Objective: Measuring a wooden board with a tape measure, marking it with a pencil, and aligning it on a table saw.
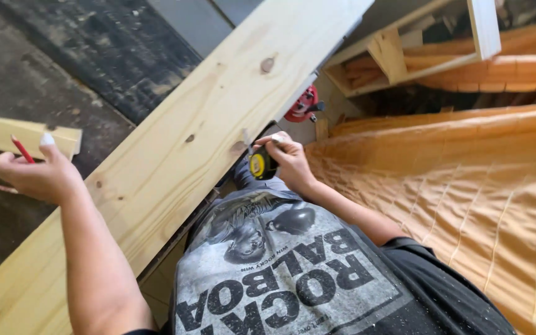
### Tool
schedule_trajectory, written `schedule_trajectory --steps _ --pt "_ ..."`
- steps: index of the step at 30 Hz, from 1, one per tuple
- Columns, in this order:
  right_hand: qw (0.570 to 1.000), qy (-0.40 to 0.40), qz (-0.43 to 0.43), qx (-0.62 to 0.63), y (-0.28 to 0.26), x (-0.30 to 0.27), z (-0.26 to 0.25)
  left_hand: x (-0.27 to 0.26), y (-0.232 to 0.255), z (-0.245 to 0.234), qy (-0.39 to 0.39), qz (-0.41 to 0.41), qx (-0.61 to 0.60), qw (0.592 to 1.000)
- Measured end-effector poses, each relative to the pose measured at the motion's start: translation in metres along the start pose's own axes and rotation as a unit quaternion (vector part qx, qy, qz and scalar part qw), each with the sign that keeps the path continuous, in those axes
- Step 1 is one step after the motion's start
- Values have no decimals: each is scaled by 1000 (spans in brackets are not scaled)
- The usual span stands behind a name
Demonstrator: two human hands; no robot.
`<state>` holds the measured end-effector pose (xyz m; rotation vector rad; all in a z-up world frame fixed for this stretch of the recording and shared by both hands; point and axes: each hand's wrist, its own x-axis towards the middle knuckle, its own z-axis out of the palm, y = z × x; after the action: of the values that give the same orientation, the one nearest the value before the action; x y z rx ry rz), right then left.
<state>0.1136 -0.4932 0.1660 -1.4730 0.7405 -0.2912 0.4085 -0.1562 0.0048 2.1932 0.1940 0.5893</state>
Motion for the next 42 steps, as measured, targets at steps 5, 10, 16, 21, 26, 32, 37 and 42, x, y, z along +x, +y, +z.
schedule_trajectory --steps 5,10,16,21,26,32,37,42 --pt "991 -33 -108 -65 2 4 10 -116 121 -22 -350 121 -293 882" --pt "990 -86 -107 37 2 26 2 -201 243 -29 -538 77 -203 814" --pt "984 -113 -78 113 33 81 -74 -249 254 27 -492 140 -46 858" --pt "987 -54 -40 145 2 157 -164 -264 269 48 -523 81 55 847" --pt "992 8 -27 120 1 260 -251 -237 293 34 -553 7 166 817" --pt "985 157 38 -65 -30 385 -313 -165 320 47 -629 -27 291 720" --pt "968 201 74 -132 -34 477 -333 -133 314 84 -629 -59 289 719" --pt "959 204 115 -160 -43 559 -321 -123 343 131 -598 -166 261 740"
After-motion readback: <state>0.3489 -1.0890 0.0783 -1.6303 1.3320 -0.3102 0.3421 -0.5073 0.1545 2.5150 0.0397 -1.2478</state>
